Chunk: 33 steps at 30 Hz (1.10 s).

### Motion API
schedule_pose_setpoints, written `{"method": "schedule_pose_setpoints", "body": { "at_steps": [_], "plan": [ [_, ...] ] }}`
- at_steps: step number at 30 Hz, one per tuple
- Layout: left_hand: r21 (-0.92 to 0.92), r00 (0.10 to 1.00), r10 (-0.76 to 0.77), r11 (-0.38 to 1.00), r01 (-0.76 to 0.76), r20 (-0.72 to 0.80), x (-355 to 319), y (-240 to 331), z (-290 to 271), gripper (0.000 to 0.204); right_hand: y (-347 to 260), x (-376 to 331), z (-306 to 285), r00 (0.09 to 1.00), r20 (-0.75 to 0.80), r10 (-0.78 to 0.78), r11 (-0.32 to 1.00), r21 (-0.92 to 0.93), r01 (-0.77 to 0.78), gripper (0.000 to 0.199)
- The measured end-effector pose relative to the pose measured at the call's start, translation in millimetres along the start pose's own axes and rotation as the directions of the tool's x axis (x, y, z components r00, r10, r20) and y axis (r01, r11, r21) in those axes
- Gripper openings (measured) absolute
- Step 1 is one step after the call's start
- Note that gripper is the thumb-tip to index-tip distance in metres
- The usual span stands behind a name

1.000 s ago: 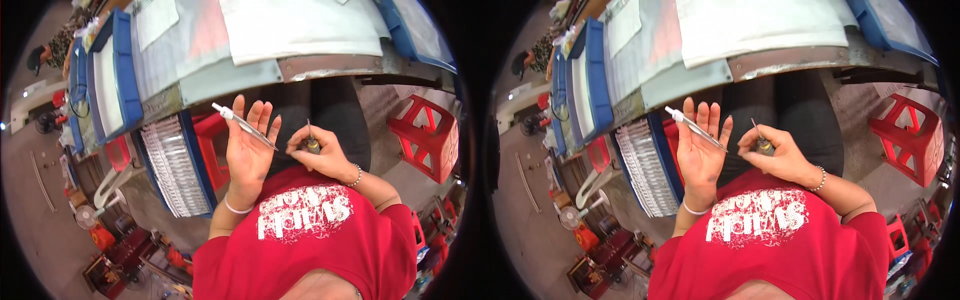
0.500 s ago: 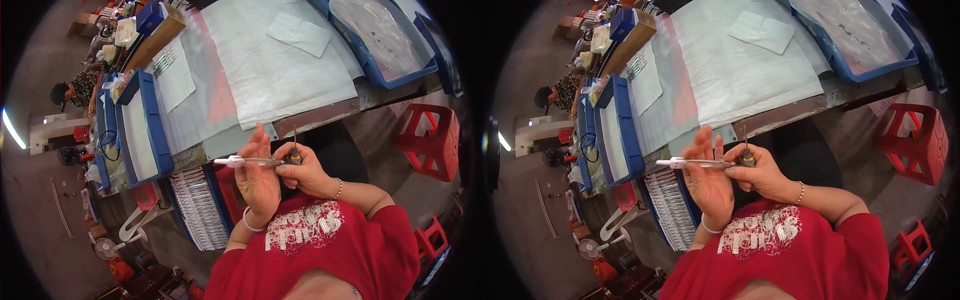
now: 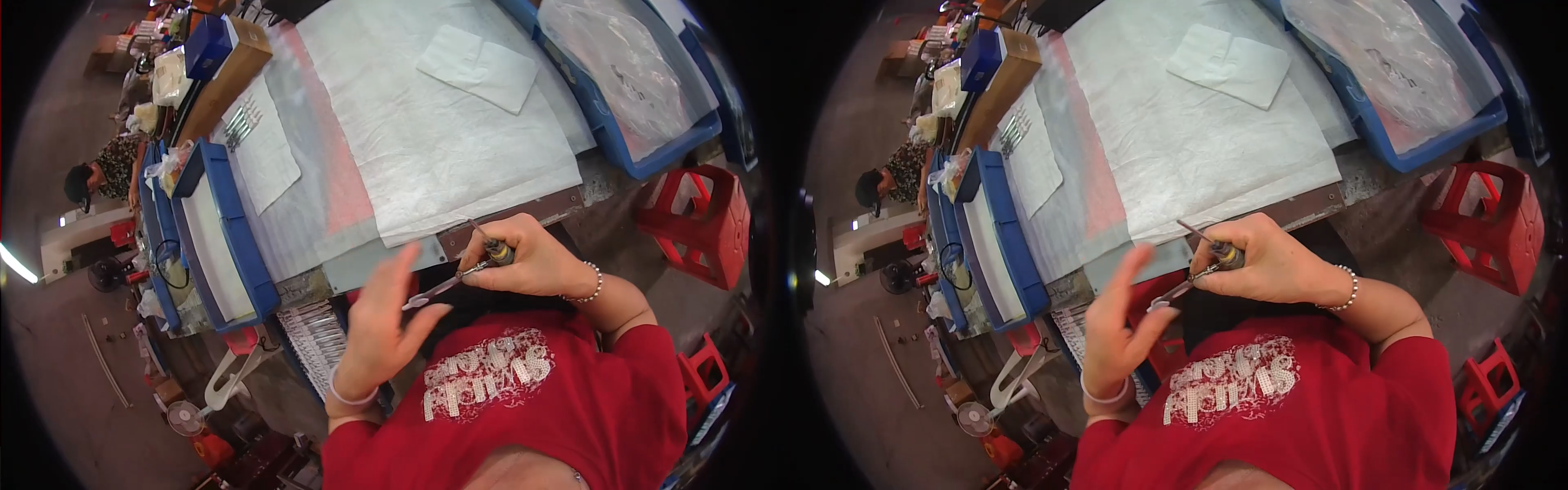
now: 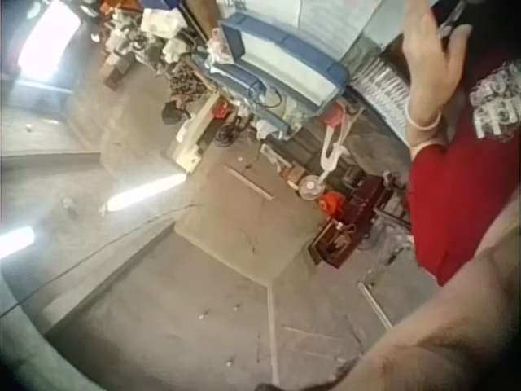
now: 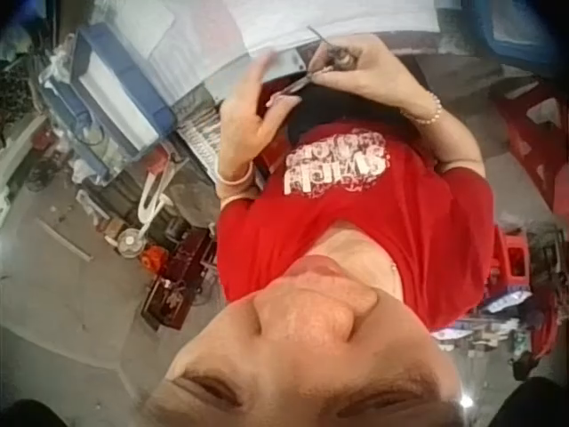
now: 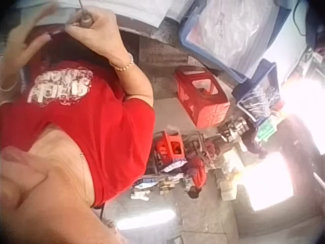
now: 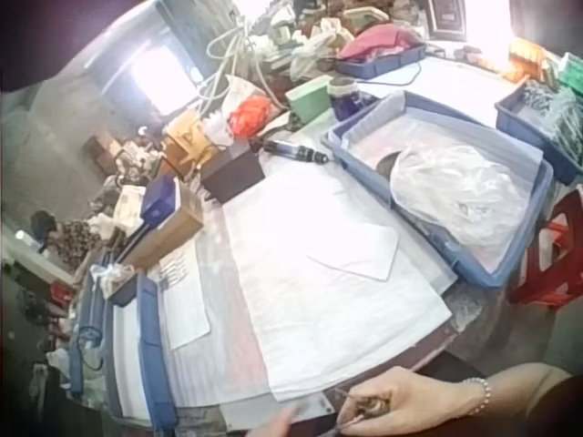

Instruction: Assembling small hardware components using a precision screwdriver and cleaning parts with a wipe.

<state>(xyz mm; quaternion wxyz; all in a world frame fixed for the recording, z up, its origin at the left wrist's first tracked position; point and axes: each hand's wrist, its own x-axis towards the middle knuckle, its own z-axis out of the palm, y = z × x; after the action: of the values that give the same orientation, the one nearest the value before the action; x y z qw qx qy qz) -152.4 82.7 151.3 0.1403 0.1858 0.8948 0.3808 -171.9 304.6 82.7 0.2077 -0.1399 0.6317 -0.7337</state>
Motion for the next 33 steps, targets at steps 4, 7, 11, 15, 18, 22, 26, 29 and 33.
{"method": "schedule_pose_setpoints", "body": {
  "at_steps": [4,7,11,15,18,22,26,29,33],
  "plan": [
    [-0.262,0.954,-0.099,0.949,0.176,0.282,39,-9,16,0.034,-12,20,-15,0.995,0.031,0.090,0.995,0.043,-0.091,0.019],
    [-0.512,0.901,-0.230,0.758,0.403,0.369,53,-27,18,0.025,-30,33,-29,0.947,-0.099,0.307,0.926,0.263,-0.273,0.036],
    [-0.733,0.850,-0.286,0.431,0.526,0.442,70,-28,22,0.025,-11,29,-40,0.907,-0.228,0.355,0.890,0.380,-0.253,0.021],
    [-0.746,0.816,-0.284,0.334,0.577,0.504,79,-27,31,0.025,-3,36,-33,0.882,-0.186,0.432,0.809,0.511,-0.289,0.017],
    [-0.737,0.799,-0.278,0.310,0.600,0.534,88,-20,31,0.025,6,42,-36,0.884,-0.123,0.452,0.749,0.591,-0.301,0.012],
    [-0.735,0.791,-0.280,0.295,0.610,0.544,94,-19,29,0.025,9,49,-42,0.875,-0.031,0.483,0.673,0.652,-0.349,0.010],
    [-0.706,0.752,-0.294,0.265,0.657,0.589,95,-27,30,0.024,16,52,-45,0.858,-0.013,0.514,0.643,0.668,-0.375,0.010],
    [-0.704,0.750,-0.290,0.264,0.659,0.594,96,-29,31,0.023,20,53,-45,0.857,-0.011,0.516,0.644,0.664,-0.379,0.010],
    [-0.718,0.760,-0.297,0.256,0.647,0.578,95,-30,34,0.023,21,54,-44,0.855,-0.009,0.518,0.641,0.666,-0.381,0.010]
  ]
}}
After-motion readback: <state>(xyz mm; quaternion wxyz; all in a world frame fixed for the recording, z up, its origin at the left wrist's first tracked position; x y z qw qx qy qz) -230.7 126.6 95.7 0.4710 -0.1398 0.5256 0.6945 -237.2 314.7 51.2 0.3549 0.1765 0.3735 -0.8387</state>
